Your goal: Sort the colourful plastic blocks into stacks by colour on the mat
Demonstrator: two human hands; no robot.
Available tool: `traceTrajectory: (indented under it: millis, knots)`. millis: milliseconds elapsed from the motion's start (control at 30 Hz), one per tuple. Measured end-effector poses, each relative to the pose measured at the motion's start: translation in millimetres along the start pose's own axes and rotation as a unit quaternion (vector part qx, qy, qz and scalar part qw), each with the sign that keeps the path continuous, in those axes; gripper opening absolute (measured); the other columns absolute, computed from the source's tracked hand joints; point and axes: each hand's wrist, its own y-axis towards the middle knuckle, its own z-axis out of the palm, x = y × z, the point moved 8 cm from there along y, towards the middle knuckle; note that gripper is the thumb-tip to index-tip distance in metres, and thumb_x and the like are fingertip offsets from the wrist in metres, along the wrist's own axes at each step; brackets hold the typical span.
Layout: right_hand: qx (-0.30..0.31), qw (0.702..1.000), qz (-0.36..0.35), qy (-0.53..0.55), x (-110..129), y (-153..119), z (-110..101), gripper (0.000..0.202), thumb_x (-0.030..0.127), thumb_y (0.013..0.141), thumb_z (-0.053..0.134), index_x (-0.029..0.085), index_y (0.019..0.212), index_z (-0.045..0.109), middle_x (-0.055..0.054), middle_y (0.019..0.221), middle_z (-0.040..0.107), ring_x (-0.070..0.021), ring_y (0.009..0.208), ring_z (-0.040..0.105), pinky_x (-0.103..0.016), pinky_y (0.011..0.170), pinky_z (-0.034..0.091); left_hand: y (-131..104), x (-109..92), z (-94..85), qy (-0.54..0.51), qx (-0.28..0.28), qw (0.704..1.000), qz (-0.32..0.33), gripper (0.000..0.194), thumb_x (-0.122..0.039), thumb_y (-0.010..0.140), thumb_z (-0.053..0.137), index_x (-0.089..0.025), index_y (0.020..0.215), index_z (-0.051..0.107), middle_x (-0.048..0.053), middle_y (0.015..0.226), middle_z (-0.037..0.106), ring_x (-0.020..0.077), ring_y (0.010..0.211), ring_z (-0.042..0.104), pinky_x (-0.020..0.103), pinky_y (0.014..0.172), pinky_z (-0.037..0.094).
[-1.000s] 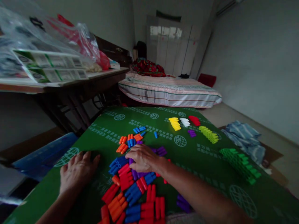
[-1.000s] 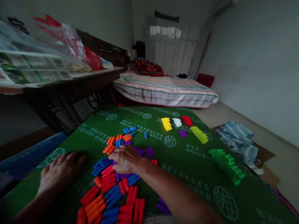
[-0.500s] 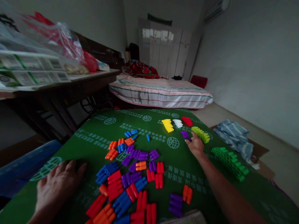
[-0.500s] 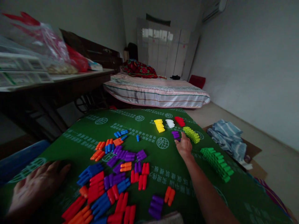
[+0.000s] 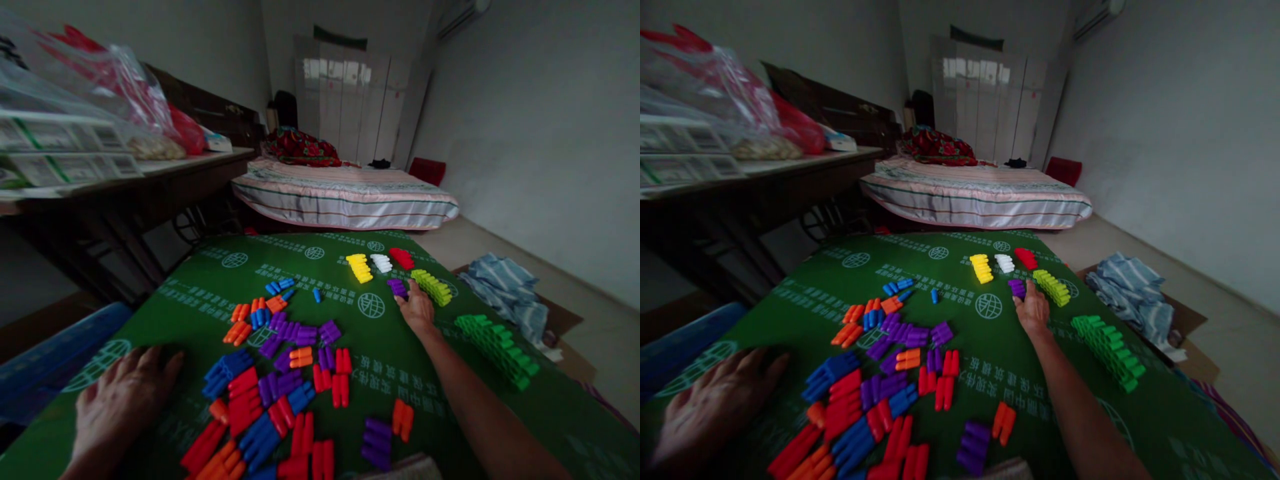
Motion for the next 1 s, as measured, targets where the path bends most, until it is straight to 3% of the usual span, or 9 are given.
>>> traceTrajectory:
  millis: [100, 367, 667, 1000]
  knots:
    - [0.000, 1.000, 0.000, -0.003, 1, 0, -1, 0.057, 0.036, 0.086, 0.057, 0.017, 0.137, 0.040, -0.010, 0.112, 0.067, -0.0233, 0.105, 0.061, -0.033, 0.088, 0.044, -1, -1, 0.6, 0.016, 0.021, 1.000, -0.009, 0.072, -0.055, 0.084, 0.010, -0.014, 0.135, 0.042, 0.015, 0.144, 0.042, 0.0344, 0.135, 0.032, 0.051, 0.106, 0.030]
    - [-0.025, 0.999, -0.010, 0.029, -7, -9, -2, 0.066, 0.042, 0.084, 0.054, 0.009, 0.139, 0.038, -0.017, 0.121, 0.062, -0.0284, 0.111, 0.058, -0.038, 0.092, 0.043, -9, -10, -7.5, -0.008, -0.002, 1.000, 0.016, 0.066, -0.054, 0.088, 0.015, -0.011, 0.123, 0.051, 0.021, 0.138, 0.046, 0.0370, 0.131, 0.039, 0.053, 0.103, 0.033]
    - [-0.031, 0.996, -0.034, 0.075, -32, -24, 12, 0.074, 0.051, 0.081, 0.043, 0.004, 0.138, 0.038, -0.022, 0.122, 0.060, -0.0334, 0.112, 0.056, -0.044, 0.095, 0.043, -16, -1, 1.4, 0.001, -0.027, 1.000, 0.004, 0.055, -0.050, 0.089, 0.028, -0.016, 0.124, 0.053, 0.017, 0.139, 0.049, 0.0318, 0.130, 0.040, 0.048, 0.103, 0.033]
    - [-0.044, 0.996, -0.044, 0.071, -31, -28, 13, 0.077, 0.056, 0.079, 0.040, 0.005, 0.136, 0.042, -0.021, 0.117, 0.062, -0.0371, 0.112, 0.056, -0.048, 0.096, 0.043, -20, 5, 3.9, -0.021, -0.034, 0.999, -0.003, 0.055, -0.051, 0.089, 0.032, -0.017, 0.126, 0.053, 0.016, 0.141, 0.048, 0.0302, 0.133, 0.039, 0.045, 0.106, 0.031]
